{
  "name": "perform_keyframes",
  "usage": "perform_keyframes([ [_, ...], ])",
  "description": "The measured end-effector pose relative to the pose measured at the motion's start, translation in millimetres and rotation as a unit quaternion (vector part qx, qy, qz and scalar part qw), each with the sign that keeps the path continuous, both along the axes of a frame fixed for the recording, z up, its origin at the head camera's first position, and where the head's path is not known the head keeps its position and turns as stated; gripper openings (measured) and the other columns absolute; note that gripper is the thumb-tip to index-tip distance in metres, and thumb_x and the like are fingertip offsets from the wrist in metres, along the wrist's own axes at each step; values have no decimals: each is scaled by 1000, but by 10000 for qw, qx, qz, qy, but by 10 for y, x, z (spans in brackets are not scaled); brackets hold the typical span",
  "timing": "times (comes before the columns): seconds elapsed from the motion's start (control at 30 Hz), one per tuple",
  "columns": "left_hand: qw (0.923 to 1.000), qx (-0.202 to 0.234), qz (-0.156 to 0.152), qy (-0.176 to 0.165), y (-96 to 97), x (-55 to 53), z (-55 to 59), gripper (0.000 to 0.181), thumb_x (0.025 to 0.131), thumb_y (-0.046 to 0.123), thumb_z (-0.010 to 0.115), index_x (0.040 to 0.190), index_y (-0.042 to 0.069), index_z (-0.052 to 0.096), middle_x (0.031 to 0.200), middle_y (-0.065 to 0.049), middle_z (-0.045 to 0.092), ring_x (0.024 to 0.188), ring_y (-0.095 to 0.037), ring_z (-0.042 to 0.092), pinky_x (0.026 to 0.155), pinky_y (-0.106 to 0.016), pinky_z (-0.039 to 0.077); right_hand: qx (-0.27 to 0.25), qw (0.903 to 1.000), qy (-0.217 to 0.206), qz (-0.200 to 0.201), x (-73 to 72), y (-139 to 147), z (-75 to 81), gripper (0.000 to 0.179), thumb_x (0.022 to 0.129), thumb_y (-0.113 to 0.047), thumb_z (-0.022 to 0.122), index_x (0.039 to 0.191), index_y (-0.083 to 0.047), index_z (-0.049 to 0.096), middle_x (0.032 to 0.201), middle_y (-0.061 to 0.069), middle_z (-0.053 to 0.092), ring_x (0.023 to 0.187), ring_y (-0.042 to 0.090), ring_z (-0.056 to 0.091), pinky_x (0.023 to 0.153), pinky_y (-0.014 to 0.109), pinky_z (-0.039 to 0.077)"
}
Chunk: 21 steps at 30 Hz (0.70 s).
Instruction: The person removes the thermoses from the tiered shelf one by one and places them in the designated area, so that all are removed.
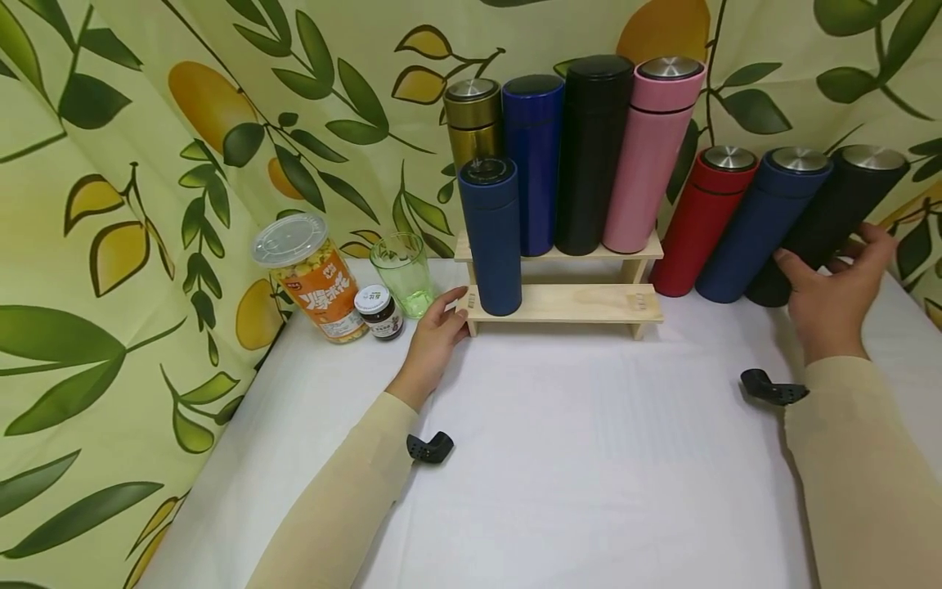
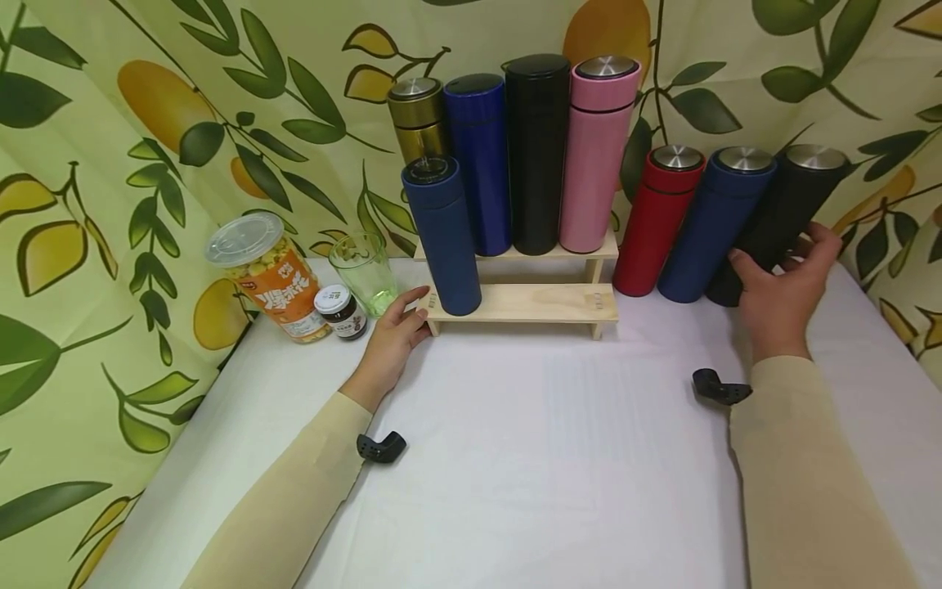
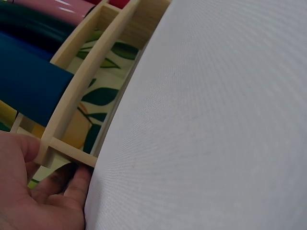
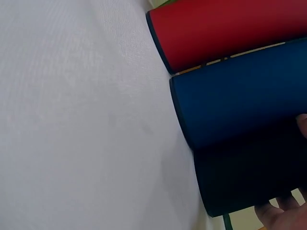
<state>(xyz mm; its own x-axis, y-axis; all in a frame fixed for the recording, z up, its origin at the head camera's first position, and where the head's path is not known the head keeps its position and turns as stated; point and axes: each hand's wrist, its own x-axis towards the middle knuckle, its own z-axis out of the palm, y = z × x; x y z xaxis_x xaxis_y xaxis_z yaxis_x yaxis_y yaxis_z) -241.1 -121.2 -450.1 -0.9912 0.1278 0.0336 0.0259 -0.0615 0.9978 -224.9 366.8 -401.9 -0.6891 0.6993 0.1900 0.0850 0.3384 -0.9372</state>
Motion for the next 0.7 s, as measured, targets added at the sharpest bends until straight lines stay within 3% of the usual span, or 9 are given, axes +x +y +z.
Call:
perform_keyframes([
  [0.27, 10000, 17, -12, -3, -6, 3, 12, 48, 114, 5, 51, 162, 8, 51, 151, -23, 57, 135, -32, 60, 110, -41, 54, -17, 9999, -73, 132, -35, 38, -51, 79, 103, -27, 76, 164, -40, 28, 146, -17, 39, 125, 0, 39, 108, 22, 37],
  [0.47, 10000, 32, 9, -10, -4, 10, 12, 48, 114, 4, 52, 162, 8, 51, 153, -23, 56, 137, -32, 59, 110, -39, 54, 182, 9990, -296, 264, 21, 78, -73, 81, 103, -34, 74, 166, -40, 24, 148, -17, 38, 129, -1, 40, 110, 23, 39],
  [0.7, 10000, 41, -8, -5, 0, 18, 17, 49, 114, 4, 52, 162, 7, 50, 153, -23, 54, 138, -32, 58, 111, -40, 53, 381, 9992, -97, 78, 108, 70, -45, 80, 102, -35, 75, 166, -36, 26, 150, -16, 40, 127, -3, 42, 107, 21, 39],
])
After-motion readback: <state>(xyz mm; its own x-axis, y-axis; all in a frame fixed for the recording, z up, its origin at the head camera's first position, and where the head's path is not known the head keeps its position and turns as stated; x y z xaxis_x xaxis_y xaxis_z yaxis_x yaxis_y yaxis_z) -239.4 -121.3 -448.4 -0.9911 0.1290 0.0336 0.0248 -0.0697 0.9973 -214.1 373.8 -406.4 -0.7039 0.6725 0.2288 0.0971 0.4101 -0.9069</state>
